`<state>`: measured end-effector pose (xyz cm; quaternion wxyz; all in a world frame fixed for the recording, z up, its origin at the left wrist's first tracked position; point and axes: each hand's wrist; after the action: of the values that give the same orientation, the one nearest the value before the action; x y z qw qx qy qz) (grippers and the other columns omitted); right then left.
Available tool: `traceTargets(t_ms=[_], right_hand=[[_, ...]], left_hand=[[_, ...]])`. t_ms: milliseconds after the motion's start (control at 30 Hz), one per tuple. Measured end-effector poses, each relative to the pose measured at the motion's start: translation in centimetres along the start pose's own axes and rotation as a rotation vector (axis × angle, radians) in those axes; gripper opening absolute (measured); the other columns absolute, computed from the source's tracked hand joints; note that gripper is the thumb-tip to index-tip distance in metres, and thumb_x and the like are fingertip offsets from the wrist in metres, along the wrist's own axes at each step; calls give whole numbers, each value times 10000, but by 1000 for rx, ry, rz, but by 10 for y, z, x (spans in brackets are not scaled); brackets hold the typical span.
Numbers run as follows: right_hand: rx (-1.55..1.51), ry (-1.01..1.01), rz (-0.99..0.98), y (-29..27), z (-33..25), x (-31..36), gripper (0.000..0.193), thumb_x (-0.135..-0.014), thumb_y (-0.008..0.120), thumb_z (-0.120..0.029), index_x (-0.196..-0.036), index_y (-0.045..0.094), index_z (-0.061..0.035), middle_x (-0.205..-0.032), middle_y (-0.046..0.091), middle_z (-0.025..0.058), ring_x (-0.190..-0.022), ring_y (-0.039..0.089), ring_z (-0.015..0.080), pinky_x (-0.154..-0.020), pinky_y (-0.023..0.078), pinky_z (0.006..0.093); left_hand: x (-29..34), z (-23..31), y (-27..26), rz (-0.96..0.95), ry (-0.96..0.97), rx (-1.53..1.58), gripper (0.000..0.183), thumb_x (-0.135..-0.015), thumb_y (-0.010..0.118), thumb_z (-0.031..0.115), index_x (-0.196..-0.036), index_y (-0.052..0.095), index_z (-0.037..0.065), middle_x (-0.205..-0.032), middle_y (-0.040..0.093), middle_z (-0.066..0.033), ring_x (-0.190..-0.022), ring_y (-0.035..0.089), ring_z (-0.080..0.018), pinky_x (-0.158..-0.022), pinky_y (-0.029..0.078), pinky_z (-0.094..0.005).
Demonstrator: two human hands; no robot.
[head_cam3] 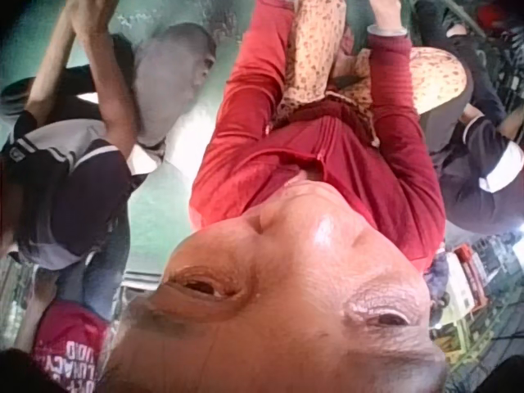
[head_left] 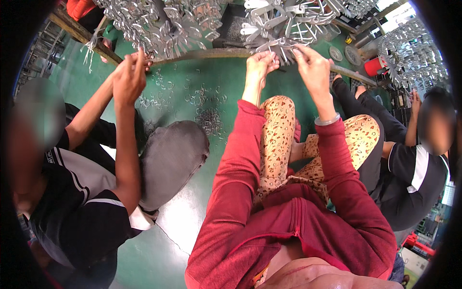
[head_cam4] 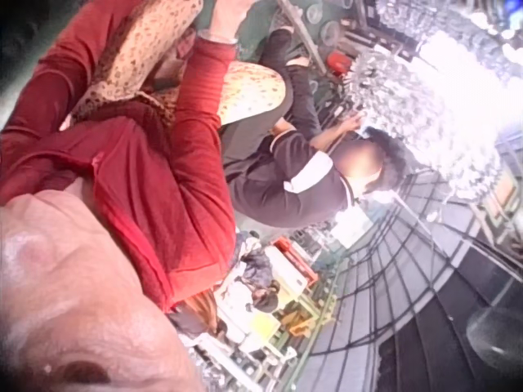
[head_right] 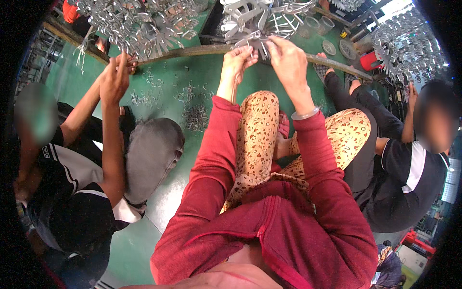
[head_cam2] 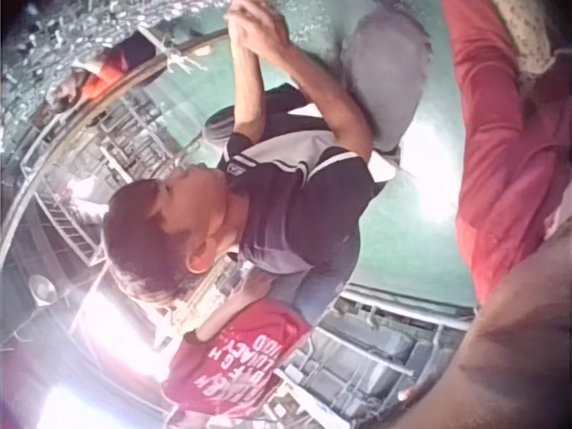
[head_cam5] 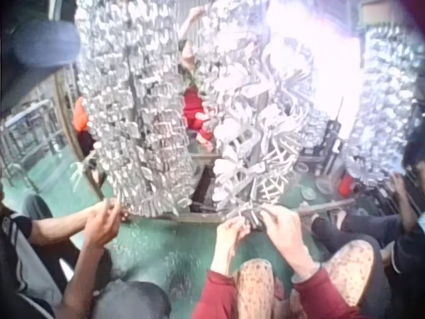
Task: The person hangs small metal pieces onto a circular metal rack by hand while sitting on the floor.
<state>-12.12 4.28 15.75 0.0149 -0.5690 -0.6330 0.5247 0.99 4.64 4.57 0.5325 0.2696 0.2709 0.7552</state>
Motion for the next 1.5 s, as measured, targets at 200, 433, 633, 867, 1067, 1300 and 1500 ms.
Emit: traceTargets(t_ms=[200, 433, 633, 867, 1067, 1300, 1500], right_hand=[[393, -161, -175, 20, 21, -14, 279, -859, 557, -260, -1074, 601, -88, -690, 627, 190, -648, 629, 365, -567, 507, 453], [486, -230, -245, 26, 40, -26, 235, -862, 549, -291, -999, 620, -114, -711, 642, 150, -665, 638, 333, -595, 508, 426], [482, -213, -219, 34, 39, -27, 221, -847, 569, -271, -954, 622, -85, -702, 639, 166, -671, 641, 331, -599, 507, 426], [478, -251, -169, 37, 41, -32, 180, -824, 587, -214, -846, 587, -35, -650, 615, 190, -637, 636, 345, -569, 508, 431], [436, -239, -133, 28, 43, -26, 200, -834, 586, -225, -966, 627, -80, -655, 617, 187, -622, 627, 360, -566, 504, 432], [200, 82, -127, -5, 27, 59, 233, -824, 631, -274, -1011, 650, -137, -601, 595, 153, -561, 612, 314, -518, 475, 395], [-281, 210, -56, 36, 40, 77, 293, -841, 613, -126, -1132, 611, -89, -624, 567, 76, -503, 527, 161, -493, 426, 287]], left_hand=[[1, 3, 2, -18, -6, -45, 214, -846, 627, 101, -959, 568, -71, -816, 641, -123, -672, 636, -157, -620, 564, -241], [-2, -1, -1, -69, 28, -40, 186, -843, 632, 114, -917, 593, -51, -786, 640, -107, -670, 635, -155, -628, 556, -242], [-1, 2, -3, -49, 27, -46, 178, -838, 633, 108, -913, 596, -50, -796, 640, -112, -688, 637, -165, -633, 558, -250], [-1, 4, -2, -55, 22, -50, 197, -836, 636, 105, -929, 588, -62, -805, 638, -118, -698, 638, -174, -643, 560, -263], [-4, -1, 4, -68, 19, -53, 211, -838, 632, 105, -946, 579, -69, -810, 638, -123, -691, 638, -170, -641, 560, -259], [-4, -3, 5, -40, 1, -44, 244, -845, 628, 104, -980, 553, -85, -850, 640, -151, -700, 643, -179, -654, 567, -272], [-4, 11, 3, 22, -27, -206, 214, -867, 610, 163, -979, 580, -18, -891, 654, -115, -731, 629, -153, -644, 552, -274]])
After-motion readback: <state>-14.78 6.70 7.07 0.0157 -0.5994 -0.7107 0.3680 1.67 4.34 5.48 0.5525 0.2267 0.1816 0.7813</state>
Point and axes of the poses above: each hand's wrist, its own x-axis away from the middle knuckle, its own y-axis out of the palm, z = x × y
